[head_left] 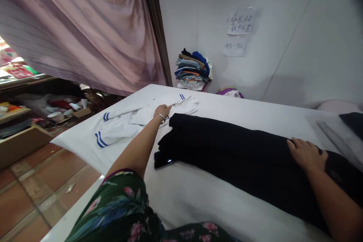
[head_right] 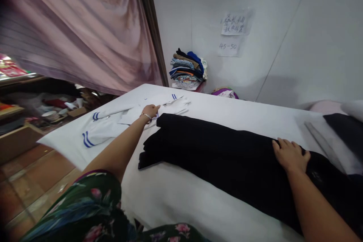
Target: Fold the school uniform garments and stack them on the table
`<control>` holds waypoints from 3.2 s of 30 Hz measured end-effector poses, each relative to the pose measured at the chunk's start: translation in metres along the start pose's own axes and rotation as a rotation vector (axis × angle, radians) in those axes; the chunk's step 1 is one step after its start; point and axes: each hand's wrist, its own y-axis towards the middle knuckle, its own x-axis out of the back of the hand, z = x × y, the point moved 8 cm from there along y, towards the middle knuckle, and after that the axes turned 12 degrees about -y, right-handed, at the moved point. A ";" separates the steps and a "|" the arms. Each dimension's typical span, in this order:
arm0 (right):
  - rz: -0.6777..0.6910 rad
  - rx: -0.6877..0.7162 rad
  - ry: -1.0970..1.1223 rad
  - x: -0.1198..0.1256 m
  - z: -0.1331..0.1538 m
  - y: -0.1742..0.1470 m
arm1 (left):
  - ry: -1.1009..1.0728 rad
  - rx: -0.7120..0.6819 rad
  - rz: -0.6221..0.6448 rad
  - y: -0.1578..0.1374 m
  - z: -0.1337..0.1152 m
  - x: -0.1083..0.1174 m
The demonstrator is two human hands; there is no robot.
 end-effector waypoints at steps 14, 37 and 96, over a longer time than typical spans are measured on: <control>-0.018 -0.001 0.021 0.000 0.000 0.001 | -0.018 0.003 0.174 -0.082 0.033 -0.029; 0.007 -0.012 0.030 0.003 0.000 -0.005 | 0.054 0.027 0.043 -0.087 0.032 -0.021; 0.051 0.313 0.167 0.065 0.068 -0.010 | 0.394 -0.779 0.258 -0.152 -0.171 -0.194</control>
